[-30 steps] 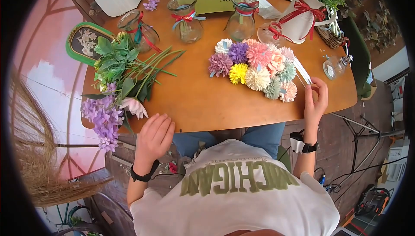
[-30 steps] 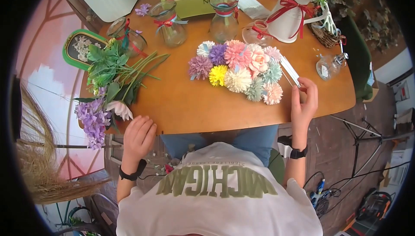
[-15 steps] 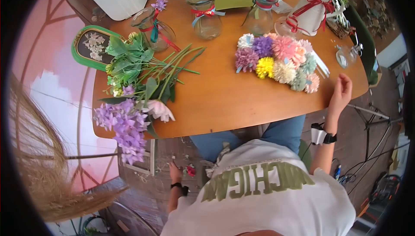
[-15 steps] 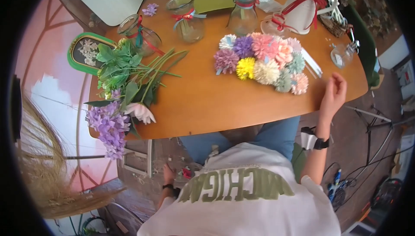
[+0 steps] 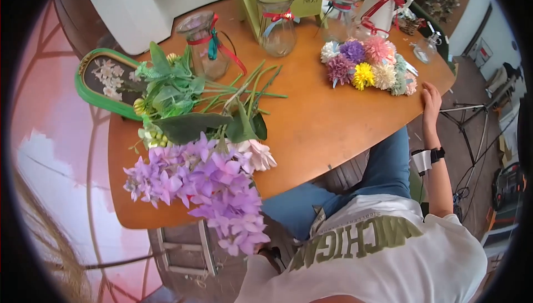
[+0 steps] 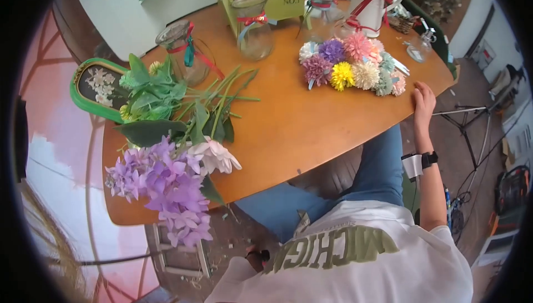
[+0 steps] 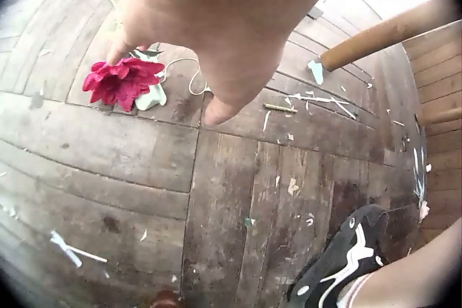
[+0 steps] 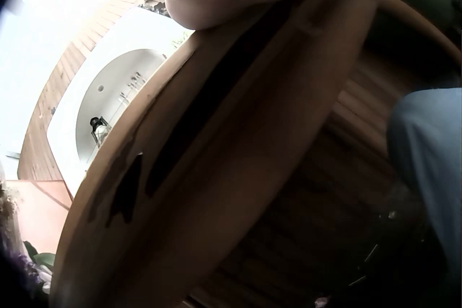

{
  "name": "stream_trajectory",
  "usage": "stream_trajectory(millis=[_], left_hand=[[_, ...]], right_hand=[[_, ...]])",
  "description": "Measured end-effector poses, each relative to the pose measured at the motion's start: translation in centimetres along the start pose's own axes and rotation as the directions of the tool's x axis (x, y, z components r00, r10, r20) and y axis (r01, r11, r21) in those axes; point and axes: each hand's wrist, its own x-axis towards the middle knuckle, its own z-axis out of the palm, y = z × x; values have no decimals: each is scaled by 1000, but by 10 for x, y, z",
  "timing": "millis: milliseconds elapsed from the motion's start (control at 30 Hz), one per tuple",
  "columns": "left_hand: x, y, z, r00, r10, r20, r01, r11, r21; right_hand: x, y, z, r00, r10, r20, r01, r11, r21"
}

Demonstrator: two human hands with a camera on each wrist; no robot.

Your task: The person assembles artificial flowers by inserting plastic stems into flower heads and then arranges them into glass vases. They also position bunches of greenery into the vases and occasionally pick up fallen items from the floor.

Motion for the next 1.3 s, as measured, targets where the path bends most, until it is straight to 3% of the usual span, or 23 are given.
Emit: stream_trajectory(millis=[67,200,400,533,600,633,667,700,767,800,867,900,933,967,1000,1033,1067,1100,1200,1300], left_hand=[[31,-2,-3,999,9,-39,-11,1000,-28],[47,2,38,996,-24,-87,15,994,-110],[80,-3,63,966,-214,-148,173,953,-248],[97,37,78,926,-339,-168,271,904,-331],[112,62,91,883,-443,-157,365,857,-365],[113,80,90,844,-518,-143,437,816,-379],[114,83,83,787,-603,-129,520,761,-387],[50,46,98,687,-718,-112,635,668,-388],[54,38,98,804,-592,-53,588,805,-74],[64,33,107,803,-593,-59,589,805,-77],[50,14,122,650,-716,-255,627,694,-353],[42,17,104,628,-740,-242,653,670,-353],[39,23,79,665,-744,-71,604,591,-534],[41,11,84,682,-713,-163,519,629,-579],[47,-11,96,705,-654,-275,478,724,-497],[43,4,69,648,-736,-194,606,653,-455],[51,-5,73,600,-747,-285,643,663,-384],[46,-5,59,783,-576,-233,609,787,100],[56,-9,53,732,-633,-251,660,750,34],[63,-10,58,750,-624,-219,641,768,6]], right_hand=[[1,-11,-4,999,-36,23,36,999,-6],[1,-1,-3,997,-73,-31,71,996,-53],[1,-5,0,998,-55,-29,53,998,-38],[4,-3,-6,997,-70,-14,69,998,-13],[5,3,-5,998,-55,17,55,998,25],[11,21,-3,999,31,11,-31,998,45],[8,15,-4,1000,11,4,-11,996,85],[6,20,6,998,28,57,-36,987,155],[11,21,2,998,43,39,-51,974,220],[11,19,2,999,24,25,-28,982,188],[8,23,-5,1000,4,31,-8,989,148],[11,32,-6,999,42,13,-44,978,203],[13,41,1,996,84,17,-86,961,264],[15,44,-1,997,51,59,-63,973,222],[19,56,1,986,141,87,-163,917,363],[16,44,4,979,193,73,-206,903,377],[20,47,3,976,186,116,-217,899,379],[19,44,3,982,157,103,-184,919,348],[19,39,4,986,145,80,-163,936,313],[13,33,0,987,149,62,-161,945,285]])
